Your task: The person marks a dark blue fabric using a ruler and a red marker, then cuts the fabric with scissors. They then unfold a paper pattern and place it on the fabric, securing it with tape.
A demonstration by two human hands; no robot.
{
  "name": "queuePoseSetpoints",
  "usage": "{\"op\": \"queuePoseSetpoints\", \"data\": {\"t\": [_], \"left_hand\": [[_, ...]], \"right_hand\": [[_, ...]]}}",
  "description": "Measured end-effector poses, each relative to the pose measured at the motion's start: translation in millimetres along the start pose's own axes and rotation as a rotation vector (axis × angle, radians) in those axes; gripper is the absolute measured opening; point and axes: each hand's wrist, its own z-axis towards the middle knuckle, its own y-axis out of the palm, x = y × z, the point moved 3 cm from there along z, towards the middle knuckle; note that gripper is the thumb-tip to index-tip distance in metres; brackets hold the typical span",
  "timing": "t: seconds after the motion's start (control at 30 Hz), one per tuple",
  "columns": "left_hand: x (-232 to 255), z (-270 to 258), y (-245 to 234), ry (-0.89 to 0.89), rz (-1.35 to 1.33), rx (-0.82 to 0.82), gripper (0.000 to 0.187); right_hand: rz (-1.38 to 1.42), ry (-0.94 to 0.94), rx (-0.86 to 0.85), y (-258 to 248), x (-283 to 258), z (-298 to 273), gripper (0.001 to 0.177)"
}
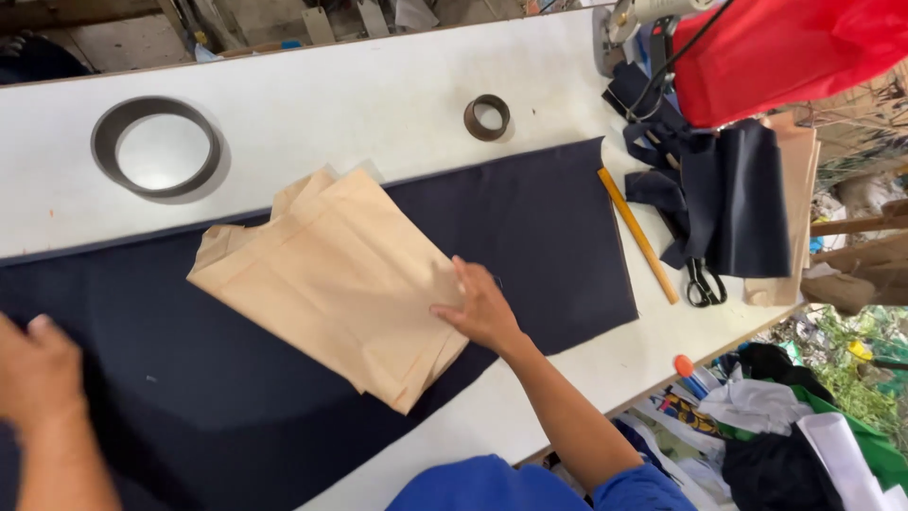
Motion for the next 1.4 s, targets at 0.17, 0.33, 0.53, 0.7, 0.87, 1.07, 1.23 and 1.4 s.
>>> {"op": "queuePoseSetpoints", "data": {"t": [0.17,0.33,0.53,0.7,0.87,1.07,1.23,1.4], "left_hand": [[62.3,31.6,-183.1,-0.110,-1.167,0.137,0.037],[134.9,-49.6,-290.2,-0.492,-1.772,-0.276,0.034],[195.1,-103.9,-378.2,-0.991,-2.182,-0.818,0.044],[238.2,-133.7,-380.4,-0.981,-2.202,-0.891,0.041],[244.5,-156.8,-399.1,-0.516,-1.809,-0.651,0.031],[248.2,-86.1,-544.0,0.173,-1.576,-0.022,0.031],[243.9,-81.1,-613.0,0.344,-1.519,-0.025,0.056],[241.9,-93.3,-579.3,0.406,-1.359,-0.223,0.070]], "right_hand": [[-0.194,0.091,-0.003,-3.3,22.5,2.7,0.082],[0.798,0.288,-0.013,7.5,26.9,-22.9,0.043],[1.533,0.690,-0.183,59.5,87.0,-91.1,0.057],[1.516,0.745,-0.349,64.5,127.2,-150.9,0.061],[1.070,0.272,-0.106,3.9,139.7,-161.6,0.060],[1.174,-0.238,-0.385,-50.5,111.5,-154.4,0.126],[1.315,-0.035,-0.438,-45.8,123.3,-142.0,0.122],[1.500,0.273,-0.447,-15.1,134.5,-137.0,0.123]]}}
